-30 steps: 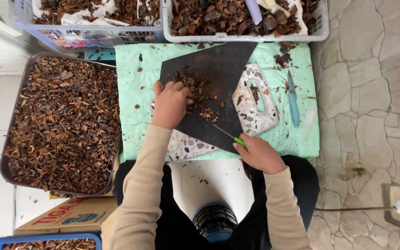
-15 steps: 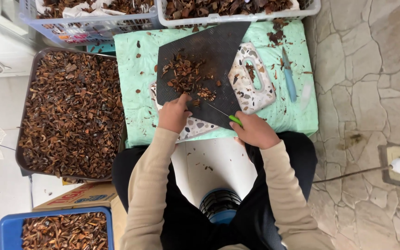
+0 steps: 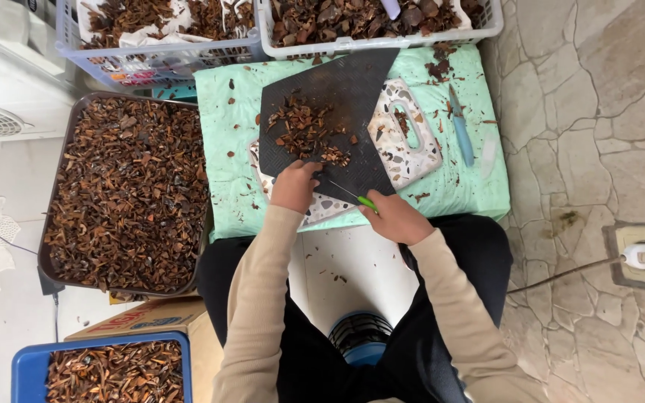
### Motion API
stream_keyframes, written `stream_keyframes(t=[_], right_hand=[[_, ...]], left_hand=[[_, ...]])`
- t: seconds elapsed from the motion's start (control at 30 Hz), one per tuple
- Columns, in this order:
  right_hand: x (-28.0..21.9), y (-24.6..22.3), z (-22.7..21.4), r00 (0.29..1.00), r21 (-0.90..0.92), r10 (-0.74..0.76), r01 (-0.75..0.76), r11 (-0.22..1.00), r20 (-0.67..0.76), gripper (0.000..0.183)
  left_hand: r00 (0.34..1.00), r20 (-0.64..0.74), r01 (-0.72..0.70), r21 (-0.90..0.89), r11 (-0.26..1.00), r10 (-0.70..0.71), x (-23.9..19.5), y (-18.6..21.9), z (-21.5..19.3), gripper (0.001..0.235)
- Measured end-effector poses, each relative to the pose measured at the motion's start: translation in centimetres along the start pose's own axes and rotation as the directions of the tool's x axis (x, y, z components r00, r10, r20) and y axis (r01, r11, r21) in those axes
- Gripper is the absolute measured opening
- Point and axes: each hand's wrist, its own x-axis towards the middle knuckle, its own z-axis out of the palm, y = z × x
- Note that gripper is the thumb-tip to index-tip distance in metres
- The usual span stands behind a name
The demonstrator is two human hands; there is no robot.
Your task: The person sits on a stool and chops dried brown mushrooms on a black cutting board using a knife. They repeatedly gather the chopped pieces and continue chopping them into smaller bits, with several containers of mushrooms visible nearby.
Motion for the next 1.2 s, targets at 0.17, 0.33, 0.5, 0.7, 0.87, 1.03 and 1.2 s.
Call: stream_keyframes(t=[0.17, 0.33, 0.5, 0.7, 0.87, 1.03, 1.2], right_hand=[[0.0, 0.3, -0.8, 1.0, -0.019, 0.017, -0.017, 1.0, -0.008, 0.022], [0.3, -0.4, 0.4, 1.0, -0.064, -0.017, 0.017, 0.998, 0.014, 0.022], [0.3, 0.1, -0.1, 0.999, -0.036, 0.0, 0.002, 0.999, 0.055, 0.023], [-0.1, 0.7, -2.7, 0.996, -0.003, 0.082, -0.082, 0.997, 0.03, 0.024], [-0.9, 0.3, -3.6, 0.995, -0.004, 0.084, -0.084, 0.996, 0.048, 0.024], [-1.5, 0.0, -3.3, 0.997, -0.003, 0.072, -0.072, 0.997, 0.036, 0.027], [-1.6, 0.3, -1.7, 1.0, -0.024, 0.003, -0.004, 1.0, -0.018, 0.029]], left_hand=[[0.999, 0.013, 0.044, -0.171, 0.984, -0.042, 1.1, -0.5, -0.7, 0.034], [0.996, 0.084, 0.034, -0.305, 0.952, -0.009, 1.4, 1.0, -3.2, 0.043], [0.999, -0.028, -0.053, -0.427, 0.903, 0.045, 1.5, 1.5, -4.9, 0.031], [0.995, 0.018, -0.078, -0.467, 0.881, 0.098, 2.1, 1.0, -1.0, 0.029], [0.991, 0.039, -0.099, -0.463, 0.881, 0.132, 0.7, 2.2, -2.2, 0.032], [0.994, -0.024, -0.106, -0.371, 0.923, 0.105, -0.1, 2.0, -3.3, 0.025], [0.972, -0.232, -0.029, 0.026, 0.999, 0.034, -0.8, 2.7, -0.9, 0.031]])
